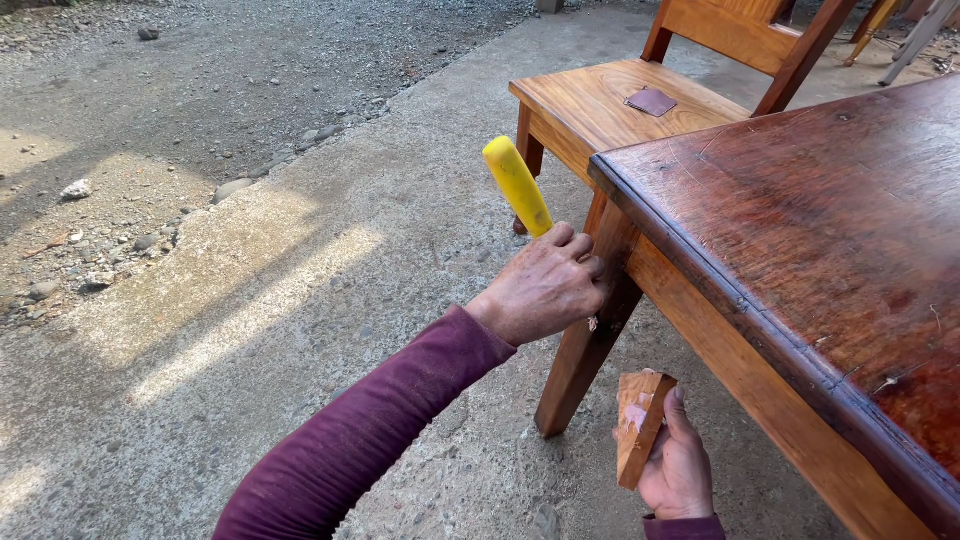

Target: The person applies wood filler to a hole in the leg of a wooden table, scooping filler from a triangular wood block with a small putty knife and pressing it into the hole. They repeatedly scrape and smooth the filler on the leg and at one point reposition the table.

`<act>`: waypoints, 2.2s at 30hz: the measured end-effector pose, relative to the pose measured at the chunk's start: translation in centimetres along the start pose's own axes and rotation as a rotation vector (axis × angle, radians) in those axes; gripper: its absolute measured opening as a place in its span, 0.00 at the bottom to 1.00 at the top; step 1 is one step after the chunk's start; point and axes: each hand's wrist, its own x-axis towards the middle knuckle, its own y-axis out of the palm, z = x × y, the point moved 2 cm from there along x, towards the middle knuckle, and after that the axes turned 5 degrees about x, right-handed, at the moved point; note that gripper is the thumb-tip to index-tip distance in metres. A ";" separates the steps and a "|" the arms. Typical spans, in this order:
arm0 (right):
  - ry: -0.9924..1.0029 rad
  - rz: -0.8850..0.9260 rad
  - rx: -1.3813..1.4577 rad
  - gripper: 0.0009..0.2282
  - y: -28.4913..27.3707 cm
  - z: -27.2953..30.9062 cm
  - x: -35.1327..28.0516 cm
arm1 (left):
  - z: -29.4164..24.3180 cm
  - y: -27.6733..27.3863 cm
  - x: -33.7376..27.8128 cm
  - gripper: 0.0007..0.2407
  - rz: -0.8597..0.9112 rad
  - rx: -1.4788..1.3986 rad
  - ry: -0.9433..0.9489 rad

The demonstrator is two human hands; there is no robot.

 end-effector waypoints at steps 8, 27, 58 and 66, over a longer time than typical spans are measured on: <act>-0.005 0.000 0.007 0.31 -0.1 0.2 -0.1 | 0.1 -0.5 -1.5 0.02 -0.026 0.004 -0.031; 0.000 -0.006 -0.014 0.31 0.7 0.2 -0.7 | -1.2 0.9 -1.7 0.02 0.036 -0.046 0.021; 0.006 0.016 0.007 0.30 1.1 0.2 -1.5 | 1.0 -0.6 -3.7 0.01 -0.018 0.044 -0.156; -0.040 0.278 0.056 0.26 4.2 1.4 -5.2 | -4.7 -4.1 -9.7 0.10 0.441 -0.511 -0.451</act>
